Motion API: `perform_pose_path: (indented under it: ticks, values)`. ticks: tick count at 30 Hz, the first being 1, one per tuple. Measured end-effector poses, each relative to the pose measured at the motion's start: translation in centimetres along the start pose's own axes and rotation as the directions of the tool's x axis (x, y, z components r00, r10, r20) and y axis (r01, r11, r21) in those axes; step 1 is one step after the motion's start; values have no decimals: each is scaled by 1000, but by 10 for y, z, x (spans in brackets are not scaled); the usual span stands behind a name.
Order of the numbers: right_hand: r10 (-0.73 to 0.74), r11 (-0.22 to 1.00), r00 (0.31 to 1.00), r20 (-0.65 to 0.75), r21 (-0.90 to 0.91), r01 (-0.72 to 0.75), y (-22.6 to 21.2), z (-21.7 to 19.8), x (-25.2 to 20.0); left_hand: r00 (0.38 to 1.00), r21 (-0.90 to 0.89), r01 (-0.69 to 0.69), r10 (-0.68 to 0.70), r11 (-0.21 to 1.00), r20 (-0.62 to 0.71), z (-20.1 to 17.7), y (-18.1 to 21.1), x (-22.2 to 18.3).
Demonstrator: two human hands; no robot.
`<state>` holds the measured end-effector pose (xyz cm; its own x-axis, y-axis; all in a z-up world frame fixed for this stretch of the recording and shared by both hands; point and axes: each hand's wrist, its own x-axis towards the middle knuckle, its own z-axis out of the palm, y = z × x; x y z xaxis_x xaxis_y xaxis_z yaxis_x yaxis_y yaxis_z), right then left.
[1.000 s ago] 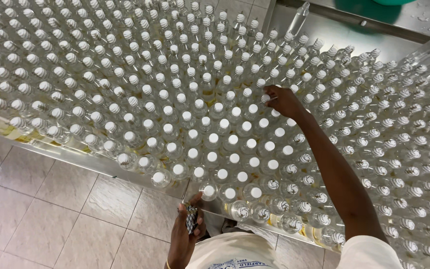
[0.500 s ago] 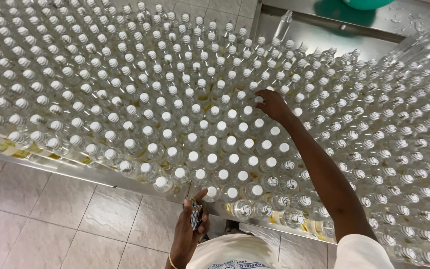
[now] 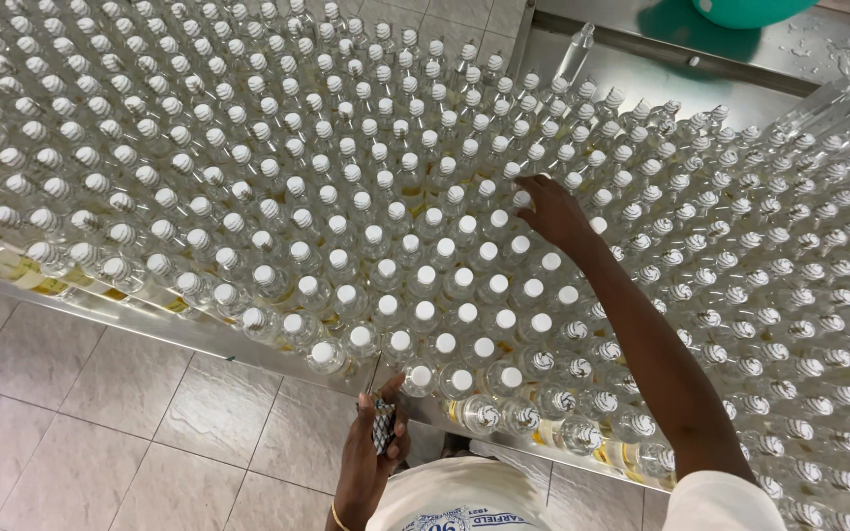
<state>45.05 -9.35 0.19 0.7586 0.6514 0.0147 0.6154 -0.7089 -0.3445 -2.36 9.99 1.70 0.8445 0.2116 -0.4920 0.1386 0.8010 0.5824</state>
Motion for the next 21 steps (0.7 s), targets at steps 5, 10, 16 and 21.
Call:
perform_pose_path:
  ticks: [5, 10, 16, 21]
  values:
    - [-48, 965, 998, 43, 260, 35, -126, -31, -84, 1000, 1, 6, -6, 1000, 23, 4, -5, 12]
    - [-422, 781, 846, 325, 605, 158, -244, -25, -172, 999, 80, 2, -6, 997, 53, 25, -9, 11]
    - [-349, 734, 883, 315, 677, 49, -251, -6, -195, 986, 191, -12, -20, 981, 165, 16, -24, 18]
    - [-249, 689, 932, 262, 725, -20, -242, 7, -205, 978, 201, -19, -24, 979, 209, 12, -29, 18]
